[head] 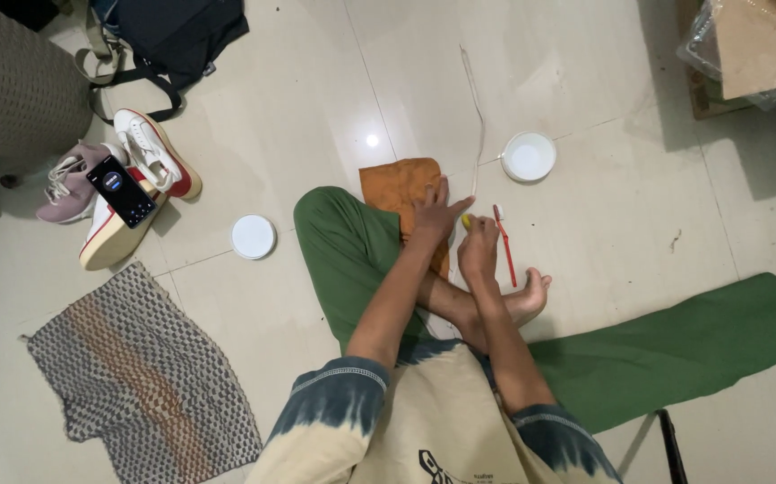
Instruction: Cleaning a yellow shoe component using a toothbrush and cleaning solution while sitting on the floor.
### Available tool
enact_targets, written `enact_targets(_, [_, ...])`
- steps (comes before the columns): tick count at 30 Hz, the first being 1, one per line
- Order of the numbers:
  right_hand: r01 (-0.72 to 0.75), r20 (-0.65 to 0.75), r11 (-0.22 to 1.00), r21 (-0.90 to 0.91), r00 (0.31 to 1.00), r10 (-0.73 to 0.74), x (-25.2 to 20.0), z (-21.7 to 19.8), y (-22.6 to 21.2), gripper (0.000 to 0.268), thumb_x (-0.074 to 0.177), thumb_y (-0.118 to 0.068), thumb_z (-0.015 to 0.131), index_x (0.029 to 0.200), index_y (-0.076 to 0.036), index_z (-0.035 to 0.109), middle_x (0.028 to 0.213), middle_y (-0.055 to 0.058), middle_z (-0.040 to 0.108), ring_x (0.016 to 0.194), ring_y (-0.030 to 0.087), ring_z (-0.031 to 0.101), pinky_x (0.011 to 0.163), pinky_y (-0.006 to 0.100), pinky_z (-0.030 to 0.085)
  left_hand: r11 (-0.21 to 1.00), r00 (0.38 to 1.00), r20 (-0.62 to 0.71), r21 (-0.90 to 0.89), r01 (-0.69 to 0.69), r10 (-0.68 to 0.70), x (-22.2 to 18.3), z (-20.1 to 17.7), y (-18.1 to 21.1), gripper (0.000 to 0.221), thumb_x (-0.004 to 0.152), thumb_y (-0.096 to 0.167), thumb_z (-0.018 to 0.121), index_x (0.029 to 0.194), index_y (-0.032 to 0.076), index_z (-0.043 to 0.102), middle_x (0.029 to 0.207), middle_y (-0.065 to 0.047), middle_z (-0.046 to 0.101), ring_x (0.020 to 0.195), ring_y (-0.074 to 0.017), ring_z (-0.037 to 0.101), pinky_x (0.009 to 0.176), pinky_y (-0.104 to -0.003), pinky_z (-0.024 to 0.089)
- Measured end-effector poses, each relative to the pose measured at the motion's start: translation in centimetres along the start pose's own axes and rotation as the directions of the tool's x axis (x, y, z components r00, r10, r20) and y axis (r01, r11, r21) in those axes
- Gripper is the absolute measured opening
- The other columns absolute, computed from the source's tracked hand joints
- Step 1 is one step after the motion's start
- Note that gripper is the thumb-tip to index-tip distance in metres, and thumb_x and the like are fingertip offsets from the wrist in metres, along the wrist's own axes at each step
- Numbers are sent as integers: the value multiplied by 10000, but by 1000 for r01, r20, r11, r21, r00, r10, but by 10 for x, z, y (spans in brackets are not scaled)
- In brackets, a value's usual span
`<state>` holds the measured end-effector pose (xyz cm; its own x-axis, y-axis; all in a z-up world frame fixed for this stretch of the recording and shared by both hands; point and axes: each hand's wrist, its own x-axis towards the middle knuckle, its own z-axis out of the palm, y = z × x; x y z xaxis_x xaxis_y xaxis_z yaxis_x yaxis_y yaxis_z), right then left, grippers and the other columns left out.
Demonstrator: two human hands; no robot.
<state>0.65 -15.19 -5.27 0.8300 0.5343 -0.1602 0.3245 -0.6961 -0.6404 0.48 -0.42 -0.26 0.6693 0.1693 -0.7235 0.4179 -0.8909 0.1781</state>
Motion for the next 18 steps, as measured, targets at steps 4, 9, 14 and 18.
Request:
enact_targets(4, [77, 63, 995, -70, 995, -73, 1, 12, 7, 387, 949, 74, 515, 1323, -8, 577, 1207, 202, 529, 1189, 435, 510, 1068, 487, 454, 1000, 1000, -10, 1, -3, 3, 0, 2, 1, 861, 946, 120, 626, 1593, 483, 187, 1699, -190, -18, 1523, -443, 53, 1076, -600, 284])
enact_targets(9, [58, 235, 962, -266, 972, 7, -25, 32, 19, 446, 927, 46, 517, 1363, -35, 571, 1273, 139, 496, 1197, 360, 474, 893, 463, 538, 999, 1000, 0, 52, 2, -2, 3, 3, 1, 903, 932, 133, 647, 1590, 504, 153, 1701, -176, -22, 1526, -438, 30, 1064, -619, 274])
enact_targets(14, [46, 291, 964, -260, 956, 32, -77, 9, 4, 323, 958, 24, 487, 1250, 17, 625, 1198, 186, 511, 1125, 411, 505, 852, 524, 546, 1000, 1000, 0, 9, 0, 0, 16, 13, -3, 903, 930, 100, 651, 1590, 495, 178, 1700, -177, -22, 1525, -443, 39, 1064, -622, 274])
enact_targets(18, [-470, 306, 780, 413, 878, 367, -91, 18, 17, 243, 1013, -228, 513, 1119, -36, 617, 1160, 198, 573, 1149, 382, 576, 1032, 486, 428, 1000, 1000, -26, -3, 8, -8, 17, 15, -2, 900, 927, 59, 642, 1591, 481, 205, 1698, -190, -2, 1522, -442, 56, 1067, -619, 289])
